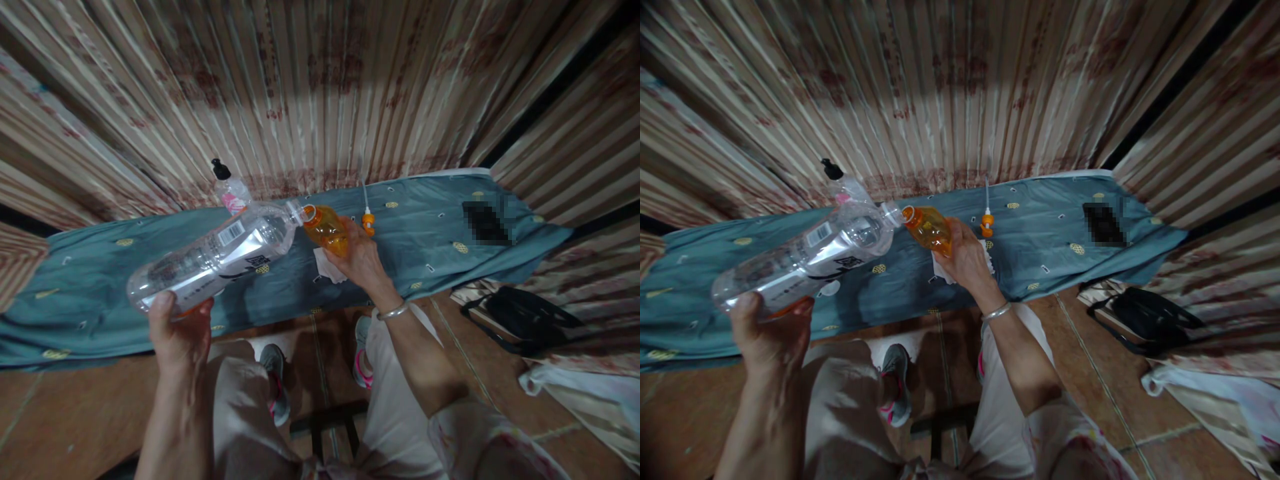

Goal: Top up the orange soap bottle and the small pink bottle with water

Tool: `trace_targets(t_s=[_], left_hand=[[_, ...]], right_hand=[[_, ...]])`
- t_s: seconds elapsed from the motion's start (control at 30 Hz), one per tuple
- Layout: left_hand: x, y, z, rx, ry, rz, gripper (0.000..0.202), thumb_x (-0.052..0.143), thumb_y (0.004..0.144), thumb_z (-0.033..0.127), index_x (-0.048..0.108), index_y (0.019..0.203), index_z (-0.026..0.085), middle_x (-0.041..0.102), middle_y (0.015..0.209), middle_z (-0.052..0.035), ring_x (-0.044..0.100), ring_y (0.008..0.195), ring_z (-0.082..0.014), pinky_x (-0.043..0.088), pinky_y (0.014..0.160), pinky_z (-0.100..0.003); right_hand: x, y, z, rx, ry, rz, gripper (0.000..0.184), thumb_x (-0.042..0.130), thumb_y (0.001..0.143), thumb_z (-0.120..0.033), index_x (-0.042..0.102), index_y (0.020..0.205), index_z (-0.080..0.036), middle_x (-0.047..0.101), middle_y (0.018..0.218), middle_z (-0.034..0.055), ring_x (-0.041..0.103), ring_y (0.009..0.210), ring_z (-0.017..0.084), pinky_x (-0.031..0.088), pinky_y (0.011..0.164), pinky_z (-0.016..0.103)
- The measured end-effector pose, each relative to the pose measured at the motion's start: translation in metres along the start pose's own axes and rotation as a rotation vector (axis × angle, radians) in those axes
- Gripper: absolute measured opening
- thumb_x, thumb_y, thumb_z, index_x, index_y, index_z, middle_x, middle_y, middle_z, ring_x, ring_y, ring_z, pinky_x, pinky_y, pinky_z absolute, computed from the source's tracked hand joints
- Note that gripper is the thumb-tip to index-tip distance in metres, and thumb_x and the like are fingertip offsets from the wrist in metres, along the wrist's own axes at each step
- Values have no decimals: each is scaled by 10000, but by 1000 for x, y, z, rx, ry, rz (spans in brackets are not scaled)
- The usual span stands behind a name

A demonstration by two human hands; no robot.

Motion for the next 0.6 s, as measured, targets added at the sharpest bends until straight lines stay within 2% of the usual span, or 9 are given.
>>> trace_targets(t_s=[0.2,0.6], left_hand=[[0,-1,1,-20,-3,-6,514,995,471,477,775,911,327,737,997,-72,672,958,-299,307,410,-229],[1,0,1,-25,20,-16,459,982,476,492,730,812,309,740,933,-75,647,1053,-311,310,410,-221]], right_hand=[[-2,1,-1,-14,-5,-16,545,713,901,-285,500,1382,-143,730,1240,190,717,1163,352,622,994,529],[1,0,1,-3,2,-24,586,683,916,-309,465,1438,-154,715,1284,197,700,1201,367,597,1025,563]])
Point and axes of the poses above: each hand's wrist, its own y-axis towards the middle knuckle, its own x-axis out of the palm, z = x × y, the point moved 5 cm from there along y, towards the middle knuckle
